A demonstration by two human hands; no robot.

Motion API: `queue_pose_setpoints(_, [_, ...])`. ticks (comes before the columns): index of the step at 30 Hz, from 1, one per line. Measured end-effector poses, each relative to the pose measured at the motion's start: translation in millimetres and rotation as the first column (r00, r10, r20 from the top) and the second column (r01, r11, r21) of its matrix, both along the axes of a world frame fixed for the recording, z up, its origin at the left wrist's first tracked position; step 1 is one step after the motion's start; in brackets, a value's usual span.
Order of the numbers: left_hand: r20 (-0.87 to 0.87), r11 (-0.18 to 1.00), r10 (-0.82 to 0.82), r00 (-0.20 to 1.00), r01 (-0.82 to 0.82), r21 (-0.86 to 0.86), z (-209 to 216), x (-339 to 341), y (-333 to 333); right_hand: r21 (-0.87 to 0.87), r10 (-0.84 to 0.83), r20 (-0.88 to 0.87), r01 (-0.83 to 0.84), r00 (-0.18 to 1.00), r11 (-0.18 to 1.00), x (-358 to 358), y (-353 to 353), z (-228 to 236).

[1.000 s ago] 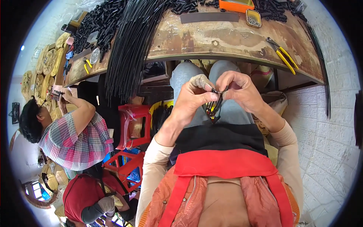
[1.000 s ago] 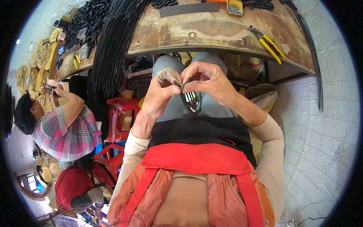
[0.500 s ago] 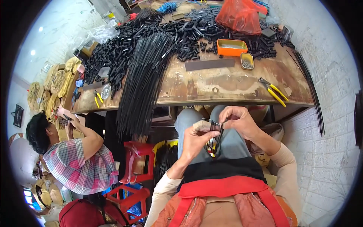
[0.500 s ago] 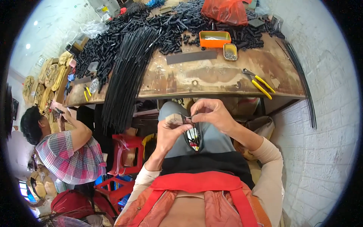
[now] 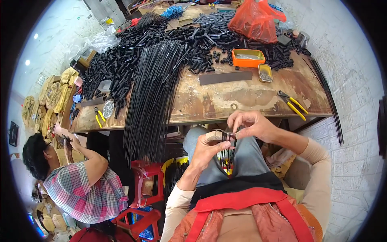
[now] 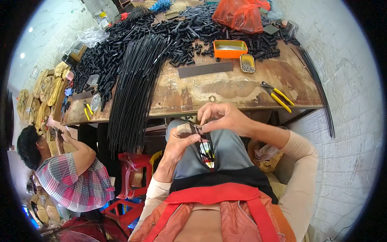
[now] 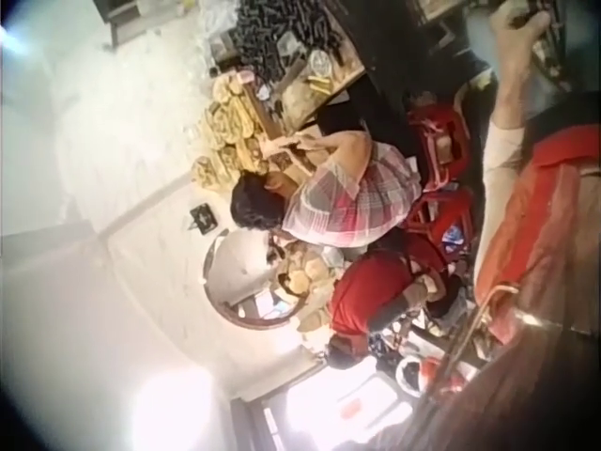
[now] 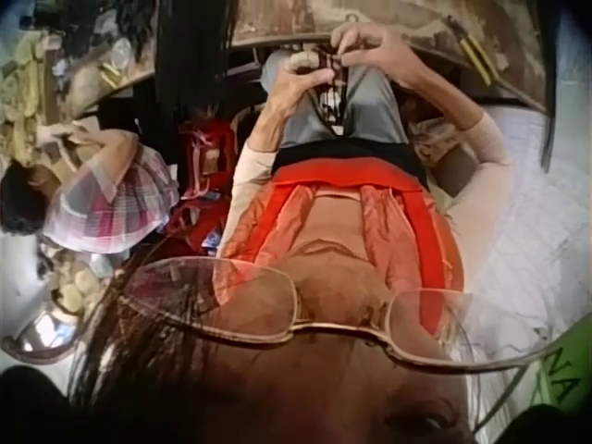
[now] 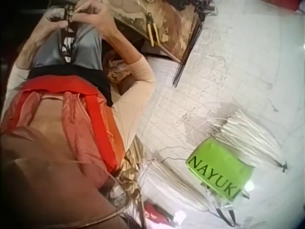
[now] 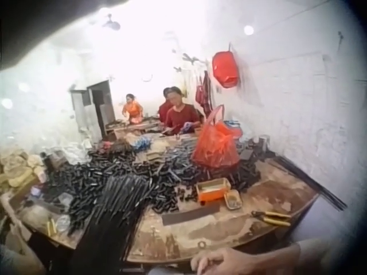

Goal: Assembling and securing bundles of black electrical wires using pliers.

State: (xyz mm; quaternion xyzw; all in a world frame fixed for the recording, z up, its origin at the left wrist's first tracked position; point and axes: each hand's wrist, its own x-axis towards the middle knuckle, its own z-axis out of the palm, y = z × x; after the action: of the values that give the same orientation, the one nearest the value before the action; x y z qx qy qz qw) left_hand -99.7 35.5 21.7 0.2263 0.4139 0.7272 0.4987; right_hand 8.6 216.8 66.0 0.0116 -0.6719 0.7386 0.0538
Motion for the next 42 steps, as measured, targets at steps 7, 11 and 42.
queue_pose_setpoints(7, [-0.001, 0.994, 0.108, 0.994, -0.108, -0.017, -15, -35, 5, 0.849, -0.114, -0.14, 0.178, 0.984, 0.497, -138, 131, 3])
queue_pose_setpoints(11, [0.027, 0.999, 0.026, 0.999, -0.025, -0.035, -15, -40, 22, 0.873, -0.17, -0.305, 0.346, 0.937, 0.343, -216, 211, -38])
queue_pose_setpoints(42, [-0.141, 0.982, -0.154, 0.978, 0.167, 0.084, 27, 39, 11, 0.286, -0.037, 0.092, 0.009, 0.995, 0.958, 50, 8, 68])
